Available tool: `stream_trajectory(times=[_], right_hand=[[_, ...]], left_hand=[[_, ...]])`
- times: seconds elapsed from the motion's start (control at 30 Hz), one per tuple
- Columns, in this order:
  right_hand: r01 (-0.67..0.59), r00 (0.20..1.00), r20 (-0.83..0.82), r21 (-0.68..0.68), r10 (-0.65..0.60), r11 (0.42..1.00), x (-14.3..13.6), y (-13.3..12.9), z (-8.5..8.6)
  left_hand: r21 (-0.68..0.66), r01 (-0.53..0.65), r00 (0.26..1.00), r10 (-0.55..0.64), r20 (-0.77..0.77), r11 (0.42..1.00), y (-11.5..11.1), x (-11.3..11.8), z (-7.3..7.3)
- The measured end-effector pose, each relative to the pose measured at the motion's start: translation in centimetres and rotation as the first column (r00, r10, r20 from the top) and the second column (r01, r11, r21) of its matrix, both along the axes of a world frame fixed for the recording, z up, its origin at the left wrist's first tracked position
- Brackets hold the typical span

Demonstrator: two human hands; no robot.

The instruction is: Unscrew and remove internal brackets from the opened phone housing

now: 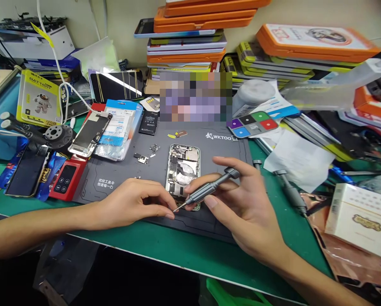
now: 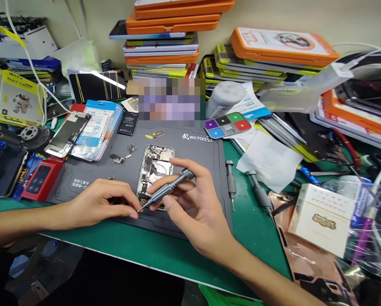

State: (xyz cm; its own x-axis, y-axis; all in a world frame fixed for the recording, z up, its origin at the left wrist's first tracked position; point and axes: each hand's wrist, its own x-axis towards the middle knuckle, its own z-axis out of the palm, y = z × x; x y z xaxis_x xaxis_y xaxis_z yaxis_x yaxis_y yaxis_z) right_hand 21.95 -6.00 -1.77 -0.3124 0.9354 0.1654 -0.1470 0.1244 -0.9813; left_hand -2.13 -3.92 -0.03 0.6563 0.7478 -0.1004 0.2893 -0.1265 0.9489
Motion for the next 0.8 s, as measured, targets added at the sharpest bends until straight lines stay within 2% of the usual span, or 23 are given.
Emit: stream_trajectory(times=[0.23,0.33,0.47,0.6,0.7,0.8], right_hand=[[0.026,1.0,-0.006,-0.032,-0.027,0.999,0.2,0.2,-0.1],[0.098,0.994,-0.049,-0.045,-0.1,0.994,0.4,0.4,-0.3],[0.278,0.961,-0.02,0.041,-0.277,0.96,0.4,0.9,-0.4],[0.333,0.943,-0.013,0.116,-0.334,0.936,-0.1,1.3,-0.7],[0.378,0.925,-0.025,0.176,-0.38,0.909,-0.4,1.5,-0.9],[0.389,0.913,0.019,0.263,-0.408,0.883,-0.6,1.6,-1.2]], left_hand=[[-0.037,0.018,0.999,-0.019,-0.031,0.999,0.1,-0.2,-0.2],[0.018,0.059,0.993,-0.056,-0.1,0.998,0.1,-0.2,0.0],[0.151,0.124,0.981,-0.098,-0.169,0.981,-0.2,-0.1,0.0],[0.29,0.161,0.969,-0.096,-0.227,0.943,-0.4,0.0,-0.5],[0.314,0.18,0.967,-0.109,-0.229,0.932,-0.5,0.1,-0.7],[0.28,0.152,0.977,-0.101,-0.188,0.948,-0.5,0.0,-0.7]])
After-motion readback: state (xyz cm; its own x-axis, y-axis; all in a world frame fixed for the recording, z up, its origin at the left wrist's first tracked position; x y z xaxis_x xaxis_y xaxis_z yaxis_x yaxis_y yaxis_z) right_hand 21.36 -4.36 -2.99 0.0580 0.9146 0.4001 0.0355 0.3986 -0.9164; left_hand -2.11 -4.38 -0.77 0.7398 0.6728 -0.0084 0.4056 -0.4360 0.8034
